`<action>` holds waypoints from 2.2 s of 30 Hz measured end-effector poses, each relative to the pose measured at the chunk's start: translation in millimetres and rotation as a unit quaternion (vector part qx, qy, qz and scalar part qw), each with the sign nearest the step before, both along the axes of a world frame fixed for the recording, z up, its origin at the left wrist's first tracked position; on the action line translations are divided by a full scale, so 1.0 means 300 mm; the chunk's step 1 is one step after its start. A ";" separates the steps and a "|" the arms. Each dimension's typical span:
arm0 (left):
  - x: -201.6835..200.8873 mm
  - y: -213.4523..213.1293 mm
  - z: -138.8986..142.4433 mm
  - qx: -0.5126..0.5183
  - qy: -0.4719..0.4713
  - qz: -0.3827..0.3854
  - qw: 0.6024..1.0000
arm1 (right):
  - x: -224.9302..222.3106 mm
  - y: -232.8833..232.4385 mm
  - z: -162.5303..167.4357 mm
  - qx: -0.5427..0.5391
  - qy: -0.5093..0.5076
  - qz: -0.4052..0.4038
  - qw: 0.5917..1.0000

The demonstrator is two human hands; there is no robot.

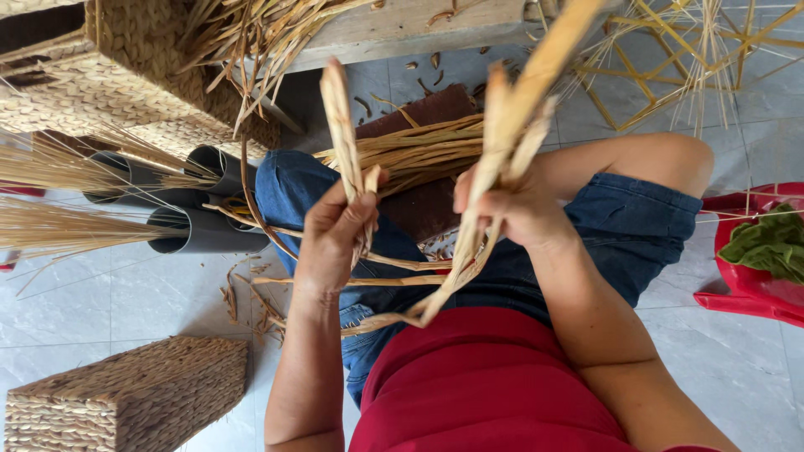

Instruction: The person sits on a low stool and uses shears to trim and split dried plant strips. They repeatedly gather bundles, align them, and trim the ends, then place the processed strips into a pile on a wooden board.

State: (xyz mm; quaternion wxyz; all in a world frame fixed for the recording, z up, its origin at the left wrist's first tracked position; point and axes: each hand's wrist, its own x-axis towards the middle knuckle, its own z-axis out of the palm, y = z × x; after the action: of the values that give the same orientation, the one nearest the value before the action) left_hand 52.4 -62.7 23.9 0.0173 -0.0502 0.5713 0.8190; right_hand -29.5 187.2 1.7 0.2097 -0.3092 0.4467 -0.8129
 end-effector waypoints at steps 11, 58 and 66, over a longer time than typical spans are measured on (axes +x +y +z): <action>-0.094 0.122 0.117 0.188 0.171 0.054 0.966 | 0.105 -0.154 0.021 0.290 0.076 -0.051 0.953; -0.016 0.143 0.053 -0.057 0.153 0.025 0.986 | 0.053 -0.059 0.051 0.191 0.072 -0.144 0.968; 0.002 0.207 0.032 0.000 0.087 -0.063 0.994 | 0.073 -0.071 0.078 0.181 0.062 -0.194 0.962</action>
State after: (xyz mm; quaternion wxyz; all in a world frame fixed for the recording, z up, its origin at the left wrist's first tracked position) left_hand 53.1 -0.4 33.5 0.0189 0.0570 0.5728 0.8175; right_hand -7.5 165.9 25.2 0.0724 -0.2239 0.6496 -0.7230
